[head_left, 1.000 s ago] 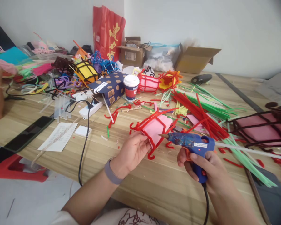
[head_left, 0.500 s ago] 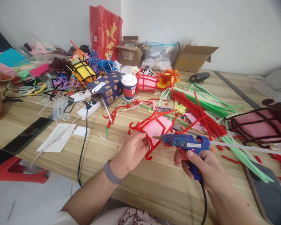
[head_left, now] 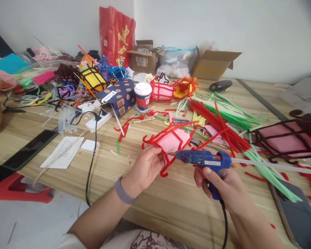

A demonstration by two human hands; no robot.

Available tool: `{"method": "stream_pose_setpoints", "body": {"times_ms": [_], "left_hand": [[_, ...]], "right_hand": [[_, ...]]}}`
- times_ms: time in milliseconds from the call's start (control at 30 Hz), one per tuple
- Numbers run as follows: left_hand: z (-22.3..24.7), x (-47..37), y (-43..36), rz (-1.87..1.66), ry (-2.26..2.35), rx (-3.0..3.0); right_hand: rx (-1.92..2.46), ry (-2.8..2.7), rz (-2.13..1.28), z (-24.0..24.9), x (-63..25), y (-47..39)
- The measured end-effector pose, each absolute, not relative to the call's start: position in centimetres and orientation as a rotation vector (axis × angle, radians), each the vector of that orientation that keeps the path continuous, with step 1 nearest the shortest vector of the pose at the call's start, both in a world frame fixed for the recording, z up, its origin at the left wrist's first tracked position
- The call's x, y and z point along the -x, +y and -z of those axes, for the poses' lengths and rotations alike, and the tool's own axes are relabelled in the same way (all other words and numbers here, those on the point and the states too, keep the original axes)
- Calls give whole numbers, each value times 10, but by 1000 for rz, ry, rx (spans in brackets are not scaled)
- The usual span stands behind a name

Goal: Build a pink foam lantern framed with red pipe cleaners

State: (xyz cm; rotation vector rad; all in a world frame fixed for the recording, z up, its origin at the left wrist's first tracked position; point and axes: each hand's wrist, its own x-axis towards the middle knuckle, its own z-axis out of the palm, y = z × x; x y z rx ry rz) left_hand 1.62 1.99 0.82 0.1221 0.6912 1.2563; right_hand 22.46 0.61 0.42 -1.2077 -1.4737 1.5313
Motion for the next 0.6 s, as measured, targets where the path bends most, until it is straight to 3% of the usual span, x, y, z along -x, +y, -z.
{"method": "stream_pose_setpoints", "body": {"times_ms": [600], "left_hand": [[-6, -16, 21, -1260, 659, -155]], "right_hand": [[1385, -1619, -1312, -7, -223, 6]]}}
